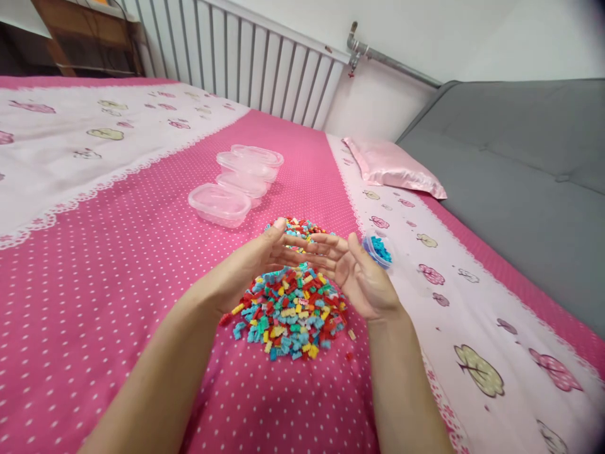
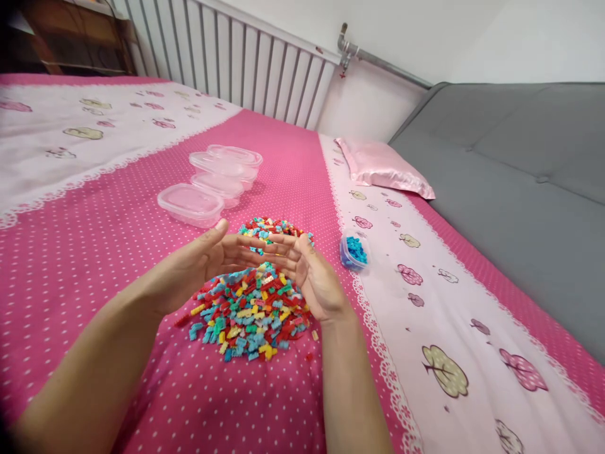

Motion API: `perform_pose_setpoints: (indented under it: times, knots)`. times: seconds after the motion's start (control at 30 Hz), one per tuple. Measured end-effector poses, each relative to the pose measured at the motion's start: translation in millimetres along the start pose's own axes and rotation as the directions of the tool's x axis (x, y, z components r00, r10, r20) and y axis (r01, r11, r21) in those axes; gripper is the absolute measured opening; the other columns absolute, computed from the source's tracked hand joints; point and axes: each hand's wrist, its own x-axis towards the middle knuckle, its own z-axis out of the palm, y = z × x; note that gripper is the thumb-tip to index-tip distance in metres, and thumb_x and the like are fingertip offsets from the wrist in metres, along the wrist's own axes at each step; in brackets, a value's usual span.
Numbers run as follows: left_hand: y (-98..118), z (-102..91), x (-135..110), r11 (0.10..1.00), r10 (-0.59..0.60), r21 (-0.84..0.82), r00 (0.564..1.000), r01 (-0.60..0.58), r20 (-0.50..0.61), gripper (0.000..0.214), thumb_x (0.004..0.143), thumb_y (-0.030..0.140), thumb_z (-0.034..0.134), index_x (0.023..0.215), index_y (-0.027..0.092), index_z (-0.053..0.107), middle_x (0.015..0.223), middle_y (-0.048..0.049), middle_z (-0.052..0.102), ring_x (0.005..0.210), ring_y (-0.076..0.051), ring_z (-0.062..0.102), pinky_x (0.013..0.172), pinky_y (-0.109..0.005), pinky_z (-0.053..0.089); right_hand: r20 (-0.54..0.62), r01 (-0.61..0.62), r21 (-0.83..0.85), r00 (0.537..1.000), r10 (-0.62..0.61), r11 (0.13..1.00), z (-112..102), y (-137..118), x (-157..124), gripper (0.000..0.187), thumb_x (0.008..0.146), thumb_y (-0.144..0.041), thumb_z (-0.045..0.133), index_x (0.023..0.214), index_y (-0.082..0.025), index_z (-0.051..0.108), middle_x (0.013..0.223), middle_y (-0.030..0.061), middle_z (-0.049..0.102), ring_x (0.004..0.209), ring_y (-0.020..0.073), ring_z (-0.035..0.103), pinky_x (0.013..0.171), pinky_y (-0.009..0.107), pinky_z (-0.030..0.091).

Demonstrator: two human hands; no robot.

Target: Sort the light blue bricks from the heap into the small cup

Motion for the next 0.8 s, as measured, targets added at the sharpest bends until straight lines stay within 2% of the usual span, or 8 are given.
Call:
perform_pose_setpoints:
  times: [0.13, 0.23, 0.37, 0.43, 0.5, 0.67, 0.73, 0.8]
  knots:
    - [6, -7.3, -15, 0.998, -0.046, 0.041, 0.995, 0.05, -0.088, 0.039, 0.082, 0.051, 0.05, 0.099, 0.021, 0.07, 0.096, -0.009, 0.07, 0.11, -0.029, 0.057, 0.095, -0.038, 0.04, -0.024, 0.031, -0.088, 0.999, -0.033, 0.996, 0, -7, -8, 0.042, 0.087, -0.055, 0.042, 0.107, -0.024, 0.062, 0.108, 0.005, 0.066, 0.101, 0.0199, 0.061, 0.096, 0.042, 0.042]
    - [10, -16.7, -28, 0.953, 0.008, 0.297, 0.974, 0.061, -0.225, 0.027, 0.07, 0.039, 0.066, 0.091, 0.024, 0.07, 0.097, -0.0079, 0.069, 0.121, -0.034, 0.047, 0.098, -0.038, 0.037, -0.084, 0.04, -0.343, 0.994, -0.073, 0.938, -6, -14, -19, 0.038, 0.08, -0.051, 0.056, 0.109, -0.026, 0.062, 0.109, 0.0058, 0.065, 0.107, 0.0226, 0.057, 0.099, 0.045, 0.038]
    - [7, -30.6, -33, 0.688, -0.017, 0.672, 0.932, 0.274, -0.363, 0.039, 0.035, 0.022, 0.081, 0.071, 0.024, 0.066, 0.073, -0.0073, 0.065, 0.114, -0.045, 0.047, 0.098, -0.05, 0.032, -0.042, -0.046, -0.695, 0.999, 0.023, 0.717, -24, -13, -32, 0.065, 0.057, -0.041, 0.08, 0.117, -0.031, 0.059, 0.125, 0.0067, 0.057, 0.118, 0.0318, 0.048, 0.102, 0.052, 0.032]
    - [1, -35.4, -28, 0.545, -0.095, 0.765, 0.931, 0.344, -0.352, 0.045, 0.027, 0.02, 0.082, 0.069, 0.023, 0.064, 0.064, -0.0056, 0.06, 0.1, -0.046, 0.054, 0.093, -0.054, 0.034, -0.015, -0.075, -0.784, 0.995, 0.102, 0.617, -32, -5, -32, 0.077, 0.047, -0.036, 0.084, 0.119, -0.031, 0.059, 0.126, 0.0072, 0.057, 0.119, 0.0344, 0.046, 0.103, 0.053, 0.03]
    - [-6, -37.7, -20, 0.464, -0.148, 0.813, 0.936, 0.351, -0.319, 0.05, 0.025, 0.022, 0.082, 0.071, 0.023, 0.062, 0.064, -0.0049, 0.06, 0.089, -0.044, 0.058, 0.087, -0.053, 0.038, -0.036, -0.121, -0.827, 0.986, 0.162, 0.549, -37, 5, -28, 0.087, 0.04, -0.034, 0.087, 0.122, -0.029, 0.057, 0.124, 0.0085, 0.057, 0.118, 0.0353, 0.047, 0.102, 0.052, 0.031]
    - [-23, -31.4, -8, 0.503, -0.123, 0.815, 0.958, 0.287, -0.261, 0.06, 0.02, 0.017, 0.081, 0.075, 0.026, 0.057, 0.057, 0.0008, 0.056, 0.075, -0.037, 0.061, 0.078, -0.045, 0.043, -0.076, -0.189, -0.896, 0.957, 0.28, 0.402, -36, 24, -13, 0.117, 0.031, -0.033, 0.087, 0.138, -0.024, 0.04, 0.134, 0.014, 0.048, 0.124, 0.0373, 0.04, 0.103, 0.05, 0.03]
    - [-27, -27.0, -7, 0.535, -0.082, 0.809, 0.968, 0.245, -0.239, 0.058, 0.023, 0.014, 0.079, 0.075, 0.026, 0.057, 0.052, 0.0032, 0.052, 0.068, -0.033, 0.061, 0.073, -0.042, 0.045, -0.041, -0.162, -0.897, 0.957, 0.287, 0.411, -33, 28, -9, 0.126, 0.028, -0.031, 0.087, 0.142, -0.023, 0.032, 0.141, 0.0146, 0.039, 0.13, 0.0367, 0.034, 0.106, 0.049, 0.028]
    - [-31, -23.9, -5, 0.551, -0.046, 0.809, 0.976, 0.204, -0.214, 0.059, 0.025, 0.014, 0.078, 0.079, 0.026, 0.058, 0.051, 0.0041, 0.051, 0.064, -0.031, 0.061, 0.068, -0.038, 0.046, 0.027, -0.1, -0.863, 0.97, 0.243, 0.495, -33, 30, -6, 0.129, 0.027, -0.029, 0.087, 0.142, -0.022, 0.03, 0.144, 0.0144, 0.036, 0.131, 0.0358, 0.033, 0.107, 0.048, 0.026]
